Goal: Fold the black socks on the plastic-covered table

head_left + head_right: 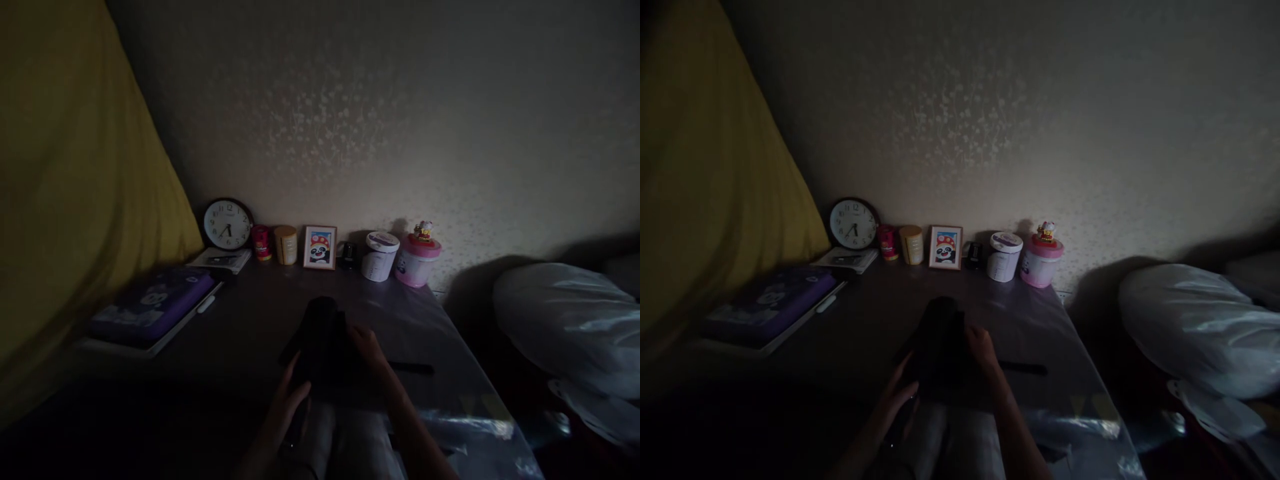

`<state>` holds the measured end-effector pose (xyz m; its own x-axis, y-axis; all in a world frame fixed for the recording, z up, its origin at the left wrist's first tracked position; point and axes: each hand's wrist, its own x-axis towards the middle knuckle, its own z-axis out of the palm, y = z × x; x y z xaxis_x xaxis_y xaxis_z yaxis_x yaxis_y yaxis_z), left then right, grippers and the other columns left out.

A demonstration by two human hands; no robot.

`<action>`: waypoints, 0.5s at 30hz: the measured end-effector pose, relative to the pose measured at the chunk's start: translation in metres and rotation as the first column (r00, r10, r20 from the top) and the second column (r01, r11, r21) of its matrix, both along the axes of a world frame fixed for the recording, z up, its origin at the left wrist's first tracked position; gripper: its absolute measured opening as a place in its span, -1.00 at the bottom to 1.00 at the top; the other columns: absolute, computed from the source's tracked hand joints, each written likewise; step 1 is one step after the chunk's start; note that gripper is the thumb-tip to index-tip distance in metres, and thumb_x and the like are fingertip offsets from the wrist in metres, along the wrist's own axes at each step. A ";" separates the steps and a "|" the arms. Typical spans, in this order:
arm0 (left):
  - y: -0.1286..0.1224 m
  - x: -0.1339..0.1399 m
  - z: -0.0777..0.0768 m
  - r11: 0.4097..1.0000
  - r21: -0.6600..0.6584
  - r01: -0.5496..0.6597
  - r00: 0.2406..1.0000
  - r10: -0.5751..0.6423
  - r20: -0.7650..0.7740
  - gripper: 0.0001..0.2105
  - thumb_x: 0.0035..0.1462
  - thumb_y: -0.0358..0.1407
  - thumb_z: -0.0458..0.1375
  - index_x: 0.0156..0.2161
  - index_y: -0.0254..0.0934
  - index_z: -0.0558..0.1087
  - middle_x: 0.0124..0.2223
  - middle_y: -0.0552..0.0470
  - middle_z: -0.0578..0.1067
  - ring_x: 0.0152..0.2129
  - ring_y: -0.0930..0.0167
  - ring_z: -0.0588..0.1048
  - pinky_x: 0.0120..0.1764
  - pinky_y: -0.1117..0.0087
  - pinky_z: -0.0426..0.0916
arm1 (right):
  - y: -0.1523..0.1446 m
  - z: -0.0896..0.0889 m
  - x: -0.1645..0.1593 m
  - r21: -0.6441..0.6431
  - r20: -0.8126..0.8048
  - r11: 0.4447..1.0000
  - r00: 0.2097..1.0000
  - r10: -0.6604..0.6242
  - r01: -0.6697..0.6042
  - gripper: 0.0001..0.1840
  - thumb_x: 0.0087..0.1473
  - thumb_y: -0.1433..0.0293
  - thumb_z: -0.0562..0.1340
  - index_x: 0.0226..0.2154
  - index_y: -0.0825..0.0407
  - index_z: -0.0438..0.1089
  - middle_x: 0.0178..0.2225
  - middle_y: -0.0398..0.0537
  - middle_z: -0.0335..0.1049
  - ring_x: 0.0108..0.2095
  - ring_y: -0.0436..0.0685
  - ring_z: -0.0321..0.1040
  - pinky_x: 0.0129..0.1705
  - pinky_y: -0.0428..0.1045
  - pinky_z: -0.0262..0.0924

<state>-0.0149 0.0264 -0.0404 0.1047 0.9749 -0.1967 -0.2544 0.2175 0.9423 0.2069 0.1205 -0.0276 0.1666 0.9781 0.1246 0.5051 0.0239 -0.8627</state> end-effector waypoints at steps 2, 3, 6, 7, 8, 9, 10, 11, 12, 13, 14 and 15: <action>-0.001 0.000 0.002 1.000 -0.022 0.016 1.000 -0.016 0.005 -0.20 -0.10 -0.12 0.28 0.26 -0.12 0.08 -0.18 0.01 0.59 -0.20 0.30 0.55 -0.20 0.37 0.44 | -0.002 0.004 -0.005 0.009 0.003 1.000 1.000 0.001 -0.001 -0.65 -0.02 0.23 0.11 -0.31 0.05 0.52 -0.31 -0.05 0.54 -0.24 0.19 0.44 -0.19 0.02 0.27; -0.001 0.000 0.004 1.000 -0.022 0.021 1.000 -0.021 0.006 -0.20 -0.10 -0.13 0.29 0.25 -0.12 0.08 -0.19 0.02 0.59 -0.22 0.30 0.56 -0.21 0.37 0.45 | -0.004 0.005 -0.007 0.010 0.009 1.000 1.000 -0.001 0.001 -0.64 -0.02 0.23 0.12 -0.28 0.05 0.52 -0.28 -0.03 0.54 -0.22 0.20 0.44 -0.18 0.02 0.26; -0.001 -0.003 0.008 0.999 0.040 -0.018 1.000 0.018 -0.004 -0.32 -0.10 -0.19 0.29 0.17 -0.12 0.24 -0.03 0.00 0.53 -0.02 0.28 0.45 -0.03 0.35 0.37 | -0.009 0.008 -0.011 0.006 0.075 1.000 0.997 0.008 -0.008 -0.62 0.00 0.23 0.13 -0.20 0.06 0.49 -0.26 0.01 0.53 -0.21 0.20 0.44 -0.19 0.00 0.25; -0.001 -0.003 0.009 0.997 0.063 -0.037 0.999 0.037 -0.008 -0.37 -0.11 -0.21 0.29 0.13 -0.11 0.29 0.04 0.01 0.48 0.06 0.29 0.38 0.04 0.36 0.32 | -0.010 0.009 -0.011 0.002 0.109 1.000 0.994 0.017 -0.018 -0.61 0.01 0.23 0.12 -0.18 0.07 0.48 -0.26 0.02 0.53 -0.21 0.19 0.44 -0.19 -0.01 0.25; -0.001 -0.003 0.010 0.996 0.076 -0.048 0.999 0.049 -0.013 -0.41 -0.11 -0.22 0.29 0.10 -0.11 0.33 0.10 0.03 0.44 0.11 0.29 0.32 0.08 0.36 0.27 | -0.011 0.010 -0.011 -0.003 0.149 1.000 0.989 0.026 -0.026 -0.61 0.02 0.24 0.12 -0.16 0.07 0.47 -0.25 0.02 0.53 -0.22 0.18 0.44 -0.20 -0.02 0.25; 0.000 -0.003 0.010 0.996 0.080 -0.049 0.999 0.050 -0.017 -0.42 -0.12 -0.22 0.29 0.09 -0.11 0.34 0.12 0.03 0.41 0.14 0.29 0.28 0.10 0.36 0.25 | -0.011 0.010 -0.011 -0.008 0.186 1.000 0.982 0.031 -0.030 -0.62 0.03 0.26 0.12 -0.15 0.07 0.46 -0.25 0.02 0.53 -0.22 0.17 0.45 -0.20 -0.03 0.24; -0.001 -0.003 0.009 0.996 0.075 -0.049 0.999 0.051 -0.019 -0.41 -0.12 -0.21 0.29 0.09 -0.12 0.33 0.13 0.03 0.41 0.14 0.28 0.28 0.10 0.36 0.25 | -0.012 0.010 -0.009 -0.014 0.216 0.999 0.976 0.032 -0.030 -0.63 0.03 0.29 0.12 -0.14 0.06 0.46 -0.24 0.01 0.53 -0.22 0.16 0.45 -0.20 -0.04 0.24; -0.001 -0.002 0.009 0.996 0.069 -0.050 0.998 0.051 -0.021 -0.40 -0.12 -0.20 0.29 0.11 -0.13 0.32 0.13 0.02 0.41 0.13 0.27 0.29 0.09 0.35 0.26 | -0.012 0.010 -0.008 -0.022 0.239 0.999 0.971 0.029 -0.024 -0.63 0.02 0.32 0.13 -0.13 0.06 0.45 -0.24 0.01 0.53 -0.23 0.16 0.45 -0.20 -0.04 0.24; -0.001 -0.002 0.008 0.997 0.065 -0.046 0.999 0.048 -0.026 -0.38 -0.10 -0.19 0.28 0.13 -0.14 0.29 0.12 0.01 0.41 0.12 0.27 0.30 0.09 0.34 0.27 | -0.012 0.010 -0.006 -0.027 0.261 1.000 0.965 0.017 -0.010 -0.63 0.02 0.35 0.12 -0.13 0.06 0.45 -0.24 0.02 0.53 -0.23 0.16 0.45 -0.20 -0.03 0.23; -0.002 -0.001 0.008 0.997 0.065 -0.041 0.998 0.044 -0.037 -0.36 -0.09 -0.18 0.27 0.15 -0.15 0.26 0.12 0.00 0.42 0.11 0.26 0.32 0.08 0.33 0.28 | -0.012 0.010 -0.005 -0.023 0.283 1.000 0.959 -0.004 0.011 -0.64 0.02 0.36 0.11 -0.13 0.07 0.45 -0.24 0.04 0.52 -0.23 0.18 0.45 -0.20 -0.02 0.23; -0.003 0.000 0.008 0.997 0.073 -0.034 0.998 0.038 -0.056 -0.35 -0.06 -0.17 0.25 0.17 -0.16 0.23 0.13 0.00 0.41 0.12 0.26 0.31 0.08 0.33 0.27 | -0.012 0.009 -0.004 -0.007 0.302 0.999 0.953 -0.028 0.032 -0.64 0.03 0.37 0.09 -0.13 0.07 0.45 -0.22 0.06 0.51 -0.22 0.20 0.45 -0.19 0.00 0.23; -0.004 0.001 0.008 0.996 0.085 -0.021 0.996 0.029 -0.088 -0.35 -0.04 -0.17 0.22 0.19 -0.17 0.20 0.15 0.00 0.38 0.13 0.27 0.29 0.10 0.33 0.25 | -0.012 0.009 -0.004 0.020 0.312 0.999 0.949 -0.049 0.045 -0.64 0.05 0.38 0.08 -0.14 0.07 0.45 -0.20 0.09 0.50 -0.20 0.21 0.44 -0.17 0.01 0.23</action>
<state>-0.0144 0.0225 -0.0325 0.0660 0.9903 -0.1220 -0.1732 0.1317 0.9760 0.2027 0.1081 -0.0190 0.1630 0.9683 0.1895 0.7502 0.0031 -0.6612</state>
